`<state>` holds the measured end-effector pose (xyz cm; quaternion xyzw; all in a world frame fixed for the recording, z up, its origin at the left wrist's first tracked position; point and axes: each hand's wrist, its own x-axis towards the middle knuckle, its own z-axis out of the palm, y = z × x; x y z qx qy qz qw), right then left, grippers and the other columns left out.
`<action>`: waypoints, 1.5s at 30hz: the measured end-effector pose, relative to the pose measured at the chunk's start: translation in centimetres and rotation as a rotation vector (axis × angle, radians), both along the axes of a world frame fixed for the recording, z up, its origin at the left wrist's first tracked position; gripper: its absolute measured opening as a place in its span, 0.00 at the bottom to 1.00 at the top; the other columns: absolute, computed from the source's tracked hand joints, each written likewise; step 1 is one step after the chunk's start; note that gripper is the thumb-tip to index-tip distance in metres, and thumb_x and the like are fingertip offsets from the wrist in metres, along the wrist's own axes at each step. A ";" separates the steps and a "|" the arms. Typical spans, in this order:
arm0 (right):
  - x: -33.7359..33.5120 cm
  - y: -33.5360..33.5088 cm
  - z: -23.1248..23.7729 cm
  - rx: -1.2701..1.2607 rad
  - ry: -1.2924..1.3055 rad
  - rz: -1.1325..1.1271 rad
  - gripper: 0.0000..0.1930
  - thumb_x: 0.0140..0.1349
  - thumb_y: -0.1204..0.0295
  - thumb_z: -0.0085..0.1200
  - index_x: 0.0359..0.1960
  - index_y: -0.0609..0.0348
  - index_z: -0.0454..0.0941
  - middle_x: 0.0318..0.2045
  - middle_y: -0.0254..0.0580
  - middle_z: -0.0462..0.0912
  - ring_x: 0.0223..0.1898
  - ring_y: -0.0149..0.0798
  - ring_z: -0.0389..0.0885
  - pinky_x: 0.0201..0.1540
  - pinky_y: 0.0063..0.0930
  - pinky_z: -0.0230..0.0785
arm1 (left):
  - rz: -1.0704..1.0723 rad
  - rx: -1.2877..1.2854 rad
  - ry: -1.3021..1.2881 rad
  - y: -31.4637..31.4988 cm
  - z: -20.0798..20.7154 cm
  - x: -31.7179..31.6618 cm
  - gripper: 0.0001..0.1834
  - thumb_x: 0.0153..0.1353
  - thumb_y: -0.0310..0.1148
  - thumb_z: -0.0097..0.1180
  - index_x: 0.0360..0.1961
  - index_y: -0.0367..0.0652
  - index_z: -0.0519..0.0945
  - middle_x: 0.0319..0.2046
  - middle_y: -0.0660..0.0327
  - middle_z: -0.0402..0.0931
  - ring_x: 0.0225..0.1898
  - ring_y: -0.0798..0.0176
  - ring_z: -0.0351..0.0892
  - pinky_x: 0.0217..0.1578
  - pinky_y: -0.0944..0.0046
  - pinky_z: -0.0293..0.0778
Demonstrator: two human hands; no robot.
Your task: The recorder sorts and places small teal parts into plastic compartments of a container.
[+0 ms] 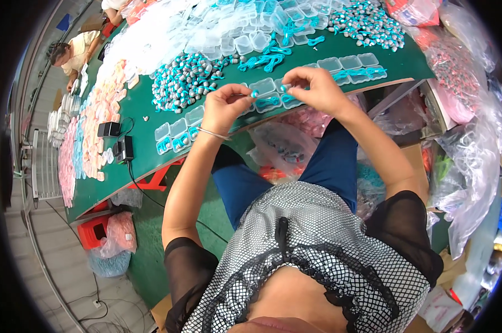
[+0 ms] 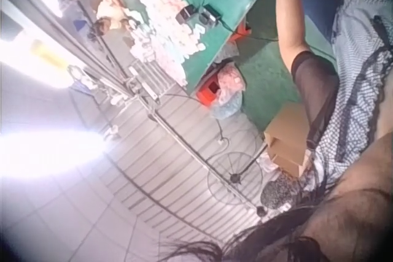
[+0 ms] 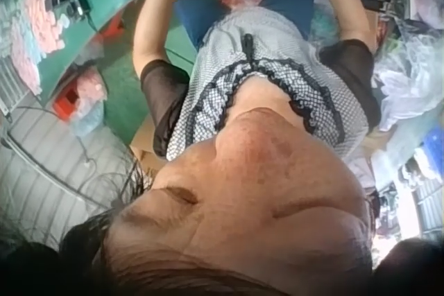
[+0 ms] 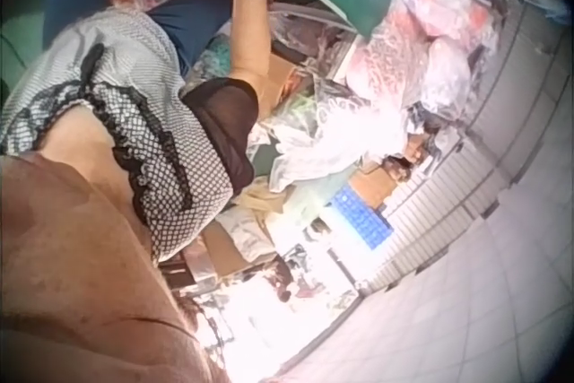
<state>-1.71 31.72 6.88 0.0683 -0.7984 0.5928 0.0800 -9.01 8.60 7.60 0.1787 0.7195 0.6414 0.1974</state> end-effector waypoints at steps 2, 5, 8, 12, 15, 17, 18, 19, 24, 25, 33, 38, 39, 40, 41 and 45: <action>0.5 -1.3 0.1 0.009 0.002 0.001 0.08 0.54 0.78 0.57 0.37 0.64 0.80 0.31 0.32 0.81 0.33 0.24 0.77 0.39 0.21 0.72 | 0.002 -0.048 0.100 0.1 -1.1 0.6 0.08 0.53 0.21 0.62 0.35 0.34 0.80 0.31 0.61 0.81 0.33 0.72 0.80 0.35 0.73 0.76; 0.8 -2.5 0.0 -0.037 -0.071 0.011 0.08 0.55 0.78 0.57 0.37 0.64 0.80 0.32 0.34 0.82 0.34 0.24 0.78 0.39 0.21 0.72 | 0.033 -0.137 0.234 0.4 -1.6 1.5 0.06 0.53 0.21 0.61 0.34 0.35 0.81 0.31 0.62 0.81 0.31 0.72 0.80 0.36 0.72 0.77; 0.9 -3.4 -0.3 0.060 0.102 -0.033 0.08 0.55 0.78 0.57 0.37 0.63 0.80 0.33 0.38 0.83 0.34 0.28 0.80 0.37 0.23 0.73 | 0.041 -0.197 0.558 0.5 -1.7 2.0 0.05 0.51 0.20 0.60 0.31 0.38 0.81 0.29 0.60 0.81 0.30 0.68 0.81 0.34 0.70 0.77; 0.9 -4.2 -1.2 0.373 0.323 -0.094 0.06 0.54 0.76 0.57 0.34 0.57 0.80 0.33 0.38 0.82 0.37 0.36 0.80 0.44 0.32 0.67 | 0.042 -0.240 0.776 0.7 -2.1 2.0 0.06 0.47 0.20 0.60 0.28 0.41 0.81 0.29 0.58 0.80 0.30 0.59 0.80 0.31 0.64 0.76; 0.7 -4.5 -2.2 0.565 0.476 -0.146 0.05 0.53 0.74 0.58 0.32 0.53 0.79 0.32 0.34 0.81 0.40 0.37 0.78 0.49 0.35 0.59 | 0.055 -0.250 0.871 0.8 -3.2 1.7 0.05 0.45 0.22 0.60 0.25 0.44 0.81 0.29 0.60 0.80 0.32 0.55 0.78 0.32 0.58 0.72; 0.6 -4.6 -2.4 0.618 0.516 -0.166 0.05 0.52 0.74 0.58 0.31 0.52 0.78 0.32 0.31 0.81 0.41 0.37 0.77 0.51 0.36 0.56 | 0.067 -0.259 0.932 0.7 -3.8 1.6 0.04 0.44 0.25 0.61 0.24 0.46 0.81 0.30 0.62 0.80 0.33 0.54 0.77 0.33 0.56 0.70; 0.8 -4.6 -2.4 0.654 0.524 -0.171 0.05 0.51 0.74 0.58 0.31 0.51 0.78 0.32 0.30 0.80 0.42 0.36 0.77 0.52 0.37 0.55 | 0.064 -0.261 0.935 0.8 -3.8 1.7 0.04 0.44 0.25 0.61 0.23 0.48 0.81 0.30 0.63 0.80 0.34 0.55 0.77 0.34 0.56 0.69; 0.8 -4.6 -2.4 0.690 0.531 -0.176 0.06 0.50 0.74 0.59 0.30 0.50 0.78 0.32 0.30 0.79 0.42 0.35 0.76 0.52 0.38 0.55 | 0.062 -0.264 0.939 0.7 -3.9 1.8 0.04 0.45 0.26 0.61 0.23 0.49 0.81 0.30 0.64 0.80 0.35 0.56 0.76 0.34 0.56 0.67; 0.7 -4.5 -2.3 0.740 0.532 -0.158 0.07 0.49 0.74 0.60 0.30 0.49 0.77 0.32 0.29 0.78 0.43 0.36 0.75 0.53 0.41 0.54 | 0.005 -0.415 0.924 0.6 -2.5 1.6 0.04 0.45 0.25 0.61 0.24 0.47 0.82 0.28 0.62 0.80 0.34 0.53 0.77 0.34 0.55 0.70; 0.7 -4.4 -2.3 0.748 0.539 -0.153 0.07 0.48 0.74 0.60 0.30 0.49 0.77 0.33 0.29 0.78 0.44 0.36 0.74 0.53 0.42 0.53 | -0.010 -0.445 0.940 0.6 -2.3 1.6 0.04 0.44 0.24 0.61 0.24 0.45 0.82 0.28 0.60 0.80 0.33 0.52 0.78 0.34 0.56 0.73; 1.1 -4.8 -1.6 0.859 0.544 -0.143 0.06 0.49 0.72 0.60 0.30 0.50 0.78 0.33 0.29 0.77 0.45 0.37 0.73 0.56 0.48 0.51 | 0.034 -0.406 0.876 0.5 -2.7 1.7 0.03 0.44 0.25 0.62 0.23 0.45 0.82 0.28 0.59 0.80 0.32 0.52 0.78 0.34 0.55 0.72; 1.0 -5.1 -1.4 0.929 0.536 -0.136 0.05 0.50 0.70 0.60 0.29 0.49 0.78 0.33 0.31 0.76 0.45 0.38 0.72 0.57 0.51 0.50 | 0.029 -0.483 0.903 0.4 -1.8 2.2 0.02 0.45 0.27 0.62 0.23 0.46 0.82 0.29 0.61 0.79 0.34 0.54 0.77 0.34 0.54 0.68; 0.9 -5.1 -1.4 0.932 0.521 -0.139 0.05 0.50 0.70 0.60 0.29 0.49 0.78 0.33 0.30 0.76 0.45 0.37 0.73 0.57 0.50 0.50 | 0.021 -0.530 0.896 0.5 -1.5 2.3 0.03 0.45 0.28 0.62 0.24 0.47 0.82 0.29 0.62 0.79 0.35 0.55 0.76 0.34 0.54 0.66; 0.9 -5.1 -1.4 0.935 0.506 -0.142 0.04 0.51 0.70 0.60 0.29 0.50 0.78 0.33 0.30 0.76 0.44 0.37 0.73 0.56 0.50 0.51 | 0.014 -0.577 0.888 0.5 -1.4 2.3 0.03 0.46 0.29 0.63 0.24 0.47 0.82 0.30 0.63 0.78 0.36 0.56 0.75 0.34 0.54 0.64; 0.9 -5.1 -1.4 0.936 0.508 -0.141 0.04 0.51 0.70 0.60 0.29 0.50 0.78 0.33 0.30 0.76 0.44 0.37 0.73 0.56 0.50 0.51 | 0.016 -0.577 0.889 0.5 -1.4 2.4 0.03 0.46 0.29 0.63 0.24 0.47 0.82 0.30 0.63 0.78 0.36 0.56 0.75 0.34 0.54 0.64; 1.3 -5.0 -1.6 0.873 0.524 -0.160 0.04 0.51 0.71 0.58 0.29 0.50 0.78 0.33 0.30 0.76 0.43 0.36 0.73 0.55 0.49 0.51 | 0.072 -0.555 1.002 0.1 -1.8 2.6 0.03 0.45 0.31 0.63 0.24 0.49 0.82 0.29 0.66 0.77 0.36 0.57 0.74 0.35 0.55 0.63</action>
